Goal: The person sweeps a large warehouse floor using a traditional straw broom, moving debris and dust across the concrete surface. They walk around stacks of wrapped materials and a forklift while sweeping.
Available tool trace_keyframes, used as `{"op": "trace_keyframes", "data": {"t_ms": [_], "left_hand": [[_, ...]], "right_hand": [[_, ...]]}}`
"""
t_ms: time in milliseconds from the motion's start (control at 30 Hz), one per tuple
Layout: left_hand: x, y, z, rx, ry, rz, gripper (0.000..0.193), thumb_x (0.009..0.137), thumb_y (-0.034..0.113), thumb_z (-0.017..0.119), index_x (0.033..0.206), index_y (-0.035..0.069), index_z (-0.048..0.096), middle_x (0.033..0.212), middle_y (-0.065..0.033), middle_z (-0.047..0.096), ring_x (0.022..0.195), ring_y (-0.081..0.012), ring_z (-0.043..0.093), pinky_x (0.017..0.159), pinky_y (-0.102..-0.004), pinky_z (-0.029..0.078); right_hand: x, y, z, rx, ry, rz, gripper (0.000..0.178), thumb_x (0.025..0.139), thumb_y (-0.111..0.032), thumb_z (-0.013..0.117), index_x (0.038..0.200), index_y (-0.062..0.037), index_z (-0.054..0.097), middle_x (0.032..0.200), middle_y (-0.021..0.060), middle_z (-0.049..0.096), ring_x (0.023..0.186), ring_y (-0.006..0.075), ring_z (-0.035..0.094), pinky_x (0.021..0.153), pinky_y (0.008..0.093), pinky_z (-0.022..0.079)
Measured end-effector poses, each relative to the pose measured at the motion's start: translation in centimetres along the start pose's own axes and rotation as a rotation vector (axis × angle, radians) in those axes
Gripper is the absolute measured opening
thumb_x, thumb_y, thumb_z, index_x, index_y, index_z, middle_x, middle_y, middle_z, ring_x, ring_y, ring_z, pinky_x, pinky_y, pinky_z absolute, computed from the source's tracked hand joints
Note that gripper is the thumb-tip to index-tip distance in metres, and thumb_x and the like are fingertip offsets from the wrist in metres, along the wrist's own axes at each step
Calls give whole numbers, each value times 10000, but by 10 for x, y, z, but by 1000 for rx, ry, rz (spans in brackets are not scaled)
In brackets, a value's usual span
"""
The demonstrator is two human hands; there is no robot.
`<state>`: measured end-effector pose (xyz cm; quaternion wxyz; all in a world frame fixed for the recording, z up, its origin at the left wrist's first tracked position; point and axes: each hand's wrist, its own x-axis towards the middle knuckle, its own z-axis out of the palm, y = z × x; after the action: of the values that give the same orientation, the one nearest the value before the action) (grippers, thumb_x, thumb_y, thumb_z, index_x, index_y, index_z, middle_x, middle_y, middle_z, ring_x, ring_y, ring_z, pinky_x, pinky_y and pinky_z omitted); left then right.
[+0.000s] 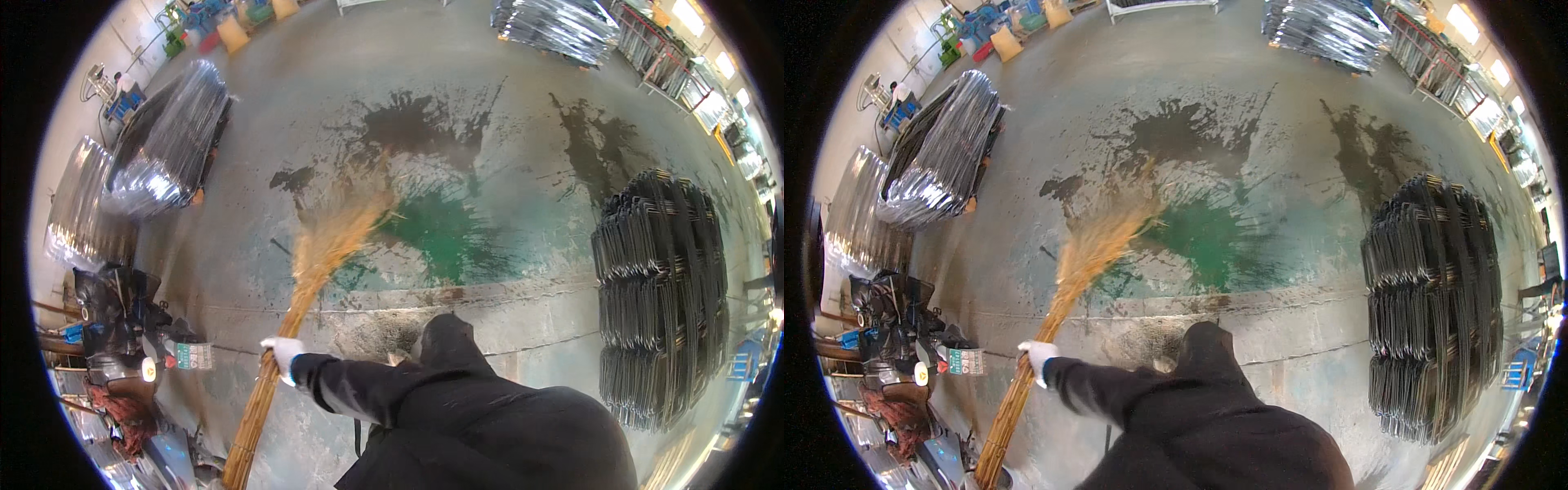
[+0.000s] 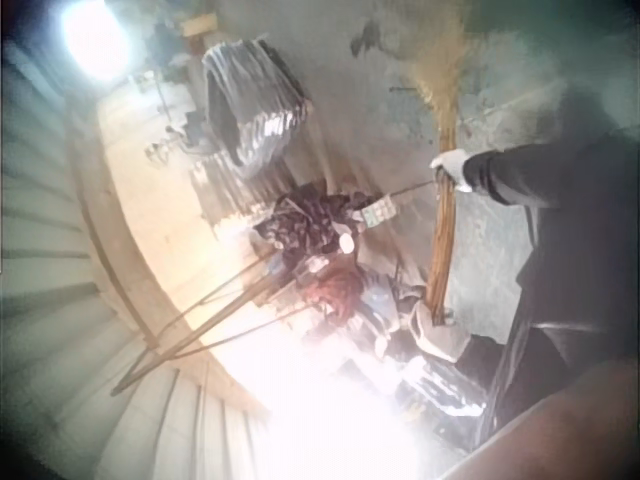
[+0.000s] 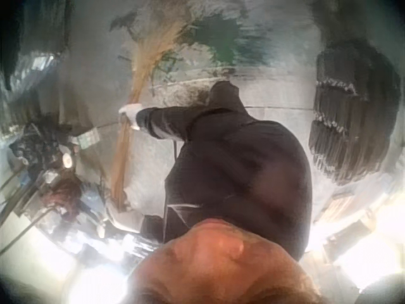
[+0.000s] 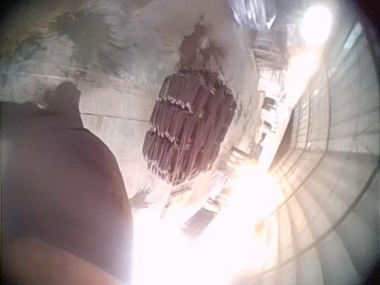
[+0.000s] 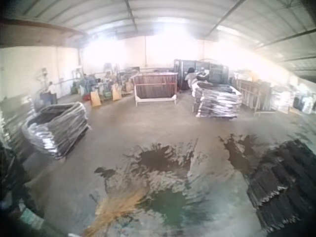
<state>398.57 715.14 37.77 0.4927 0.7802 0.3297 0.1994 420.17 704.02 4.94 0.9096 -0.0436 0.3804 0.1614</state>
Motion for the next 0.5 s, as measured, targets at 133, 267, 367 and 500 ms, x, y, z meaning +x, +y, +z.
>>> {"op": "trace_keyframes", "data": {"t_ms": [133, 267, 367, 500], "left_hand": [[2, 17, 51, 88, 147, 346, 140, 975, 117, 748, 986, -22, 761, 915, -133, 749, 808, -248, 702, 721, -402, 585], [-7, 23, 116, 695, -30, 811, 220, 1001, 176, 737, 1063, -25, 799, 1016, -162, 776, 886, -303, 735, 764, -455, 603], [-28, 39, 197, 825, -206, 818, 247, 1017, 219, 742, 1059, -14, 812, 1050, -164, 788, 909, -319, 746, 794, -476, 614], [-83, 69, 333, 388, -354, 239, 156, 986, 105, 683, 1000, -24, 769, 931, -125, 744, 835, -221, 701, 745, -373, 577]], "right_hand": [[65, 33, 19, -978, 48, -202, 289, 971, -280, 811, 1072, -10, 813, 964, 162, 803, 885, 310, 787, 787, 511, 620], [95, -26, -32, -1790, -280, -505, 361, 1053, -429, 631, 1081, -130, 832, 1072, 170, 822, 968, 389, 785, 876, 504, 604], [73, -133, -114, -1806, -244, -447, 245, 1026, -333, 616, 1025, -161, 791, 1004, 133, 809, 955, 379, 791, 811, 496, 618], [23, -346, -212, -1799, 87, -207, 169, 989, -242, 709, 1102, -133, 772, 992, 144, 786, 914, 353, 782, 800, 488, 627]]}}
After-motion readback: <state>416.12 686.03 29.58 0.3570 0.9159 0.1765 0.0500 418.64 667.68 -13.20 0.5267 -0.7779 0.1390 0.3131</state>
